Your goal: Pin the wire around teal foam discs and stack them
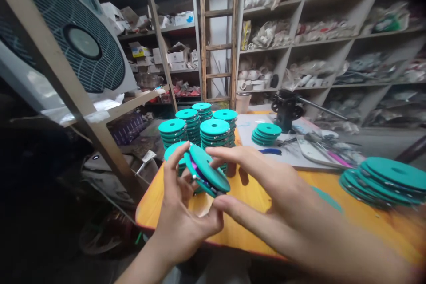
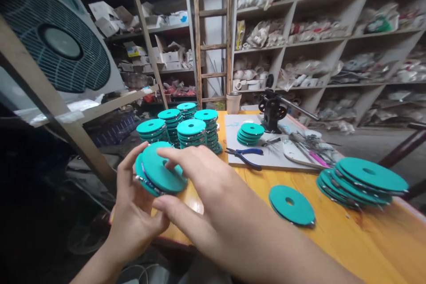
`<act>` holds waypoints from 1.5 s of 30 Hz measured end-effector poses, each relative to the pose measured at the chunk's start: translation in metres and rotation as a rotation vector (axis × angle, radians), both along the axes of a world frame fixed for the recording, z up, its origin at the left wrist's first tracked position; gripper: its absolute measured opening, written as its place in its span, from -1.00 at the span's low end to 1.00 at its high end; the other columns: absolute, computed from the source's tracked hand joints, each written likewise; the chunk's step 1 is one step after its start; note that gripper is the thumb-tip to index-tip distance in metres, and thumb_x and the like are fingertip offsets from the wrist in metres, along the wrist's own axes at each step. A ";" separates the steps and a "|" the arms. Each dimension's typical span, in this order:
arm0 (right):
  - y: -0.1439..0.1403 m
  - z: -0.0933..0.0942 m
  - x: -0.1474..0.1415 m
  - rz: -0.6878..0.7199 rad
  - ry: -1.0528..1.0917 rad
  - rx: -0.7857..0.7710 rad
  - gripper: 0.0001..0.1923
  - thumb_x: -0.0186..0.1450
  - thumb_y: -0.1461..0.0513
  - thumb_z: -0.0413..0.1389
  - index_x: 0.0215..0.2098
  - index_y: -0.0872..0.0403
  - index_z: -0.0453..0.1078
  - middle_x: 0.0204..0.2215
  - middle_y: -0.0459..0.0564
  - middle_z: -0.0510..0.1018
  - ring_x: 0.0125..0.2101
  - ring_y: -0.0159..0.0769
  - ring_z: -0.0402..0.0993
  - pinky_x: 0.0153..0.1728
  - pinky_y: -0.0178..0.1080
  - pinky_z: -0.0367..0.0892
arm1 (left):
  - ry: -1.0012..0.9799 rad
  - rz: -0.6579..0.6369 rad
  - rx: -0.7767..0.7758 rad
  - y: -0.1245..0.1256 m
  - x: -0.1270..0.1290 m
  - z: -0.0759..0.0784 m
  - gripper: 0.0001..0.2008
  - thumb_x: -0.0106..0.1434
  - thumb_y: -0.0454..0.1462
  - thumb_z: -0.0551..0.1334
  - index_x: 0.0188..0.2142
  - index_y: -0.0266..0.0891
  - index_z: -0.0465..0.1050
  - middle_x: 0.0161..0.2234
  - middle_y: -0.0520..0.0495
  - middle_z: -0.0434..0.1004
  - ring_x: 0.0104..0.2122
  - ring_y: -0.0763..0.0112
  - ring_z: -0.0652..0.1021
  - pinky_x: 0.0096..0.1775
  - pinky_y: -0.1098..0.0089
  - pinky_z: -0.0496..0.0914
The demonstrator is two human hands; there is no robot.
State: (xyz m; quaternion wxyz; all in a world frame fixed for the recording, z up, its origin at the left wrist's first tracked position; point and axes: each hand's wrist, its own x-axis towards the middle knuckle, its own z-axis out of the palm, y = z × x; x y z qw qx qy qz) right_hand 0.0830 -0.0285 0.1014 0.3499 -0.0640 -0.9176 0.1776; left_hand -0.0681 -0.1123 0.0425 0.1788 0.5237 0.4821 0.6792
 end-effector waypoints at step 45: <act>0.086 0.050 -0.119 0.301 -0.616 0.544 -0.40 0.12 0.35 0.19 0.13 0.07 0.27 -0.14 -0.19 0.43 -0.11 -0.41 0.31 -0.25 -0.43 0.24 | -0.088 0.352 -0.169 0.038 -0.061 -0.044 -0.14 0.02 -0.14 0.45 0.24 -0.10 0.06 0.15 -0.19 0.33 0.14 0.11 0.40 0.16 0.12 0.29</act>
